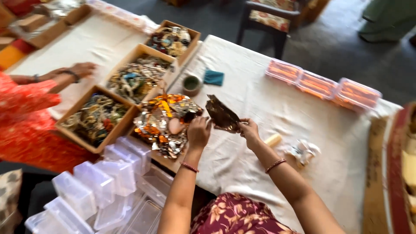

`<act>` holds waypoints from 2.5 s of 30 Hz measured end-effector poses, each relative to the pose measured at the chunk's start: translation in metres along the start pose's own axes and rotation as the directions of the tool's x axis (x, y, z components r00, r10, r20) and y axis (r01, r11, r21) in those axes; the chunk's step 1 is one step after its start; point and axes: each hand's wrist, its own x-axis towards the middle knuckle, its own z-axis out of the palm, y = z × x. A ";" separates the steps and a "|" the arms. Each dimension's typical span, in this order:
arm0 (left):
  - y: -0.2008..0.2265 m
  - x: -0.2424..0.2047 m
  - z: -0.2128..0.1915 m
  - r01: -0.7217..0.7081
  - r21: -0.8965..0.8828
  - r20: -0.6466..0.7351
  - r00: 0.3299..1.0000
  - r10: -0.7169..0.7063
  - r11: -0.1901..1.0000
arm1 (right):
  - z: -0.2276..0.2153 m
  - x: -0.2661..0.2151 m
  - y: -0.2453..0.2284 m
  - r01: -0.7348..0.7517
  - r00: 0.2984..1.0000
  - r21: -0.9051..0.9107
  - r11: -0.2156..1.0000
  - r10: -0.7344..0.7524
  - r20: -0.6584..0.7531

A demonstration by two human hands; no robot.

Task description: Wrapping small wooden blocks in gold and silver foil and organizing them into plastic containers at a workstation.

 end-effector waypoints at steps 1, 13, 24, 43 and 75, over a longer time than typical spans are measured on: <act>0.015 0.005 0.008 -0.018 -0.018 0.020 1.000 0.019 1.000 | -0.016 -0.005 0.009 0.000 0.999 0.006 1.000 0.000 -0.032; 0.062 -0.012 0.156 0.248 -0.286 0.344 0.928 -0.142 0.926 | -0.135 -0.082 0.042 0.012 0.984 -0.199 0.980 -0.047 -0.173; 0.064 -0.031 0.143 0.289 -0.443 0.254 0.948 -0.190 0.848 | -0.140 -0.119 0.059 0.295 0.831 -0.941 0.163 -0.531 0.169; 0.062 -0.095 0.116 -0.435 -0.003 0.338 0.847 0.410 0.900 | -0.178 -0.068 0.015 0.176 0.979 -0.984 0.027 -0.106 0.172; 0.075 -0.090 0.115 -0.400 -0.139 0.281 0.861 0.423 0.906 | -0.176 -0.141 0.086 0.354 0.870 -0.935 -0.039 -0.354 0.344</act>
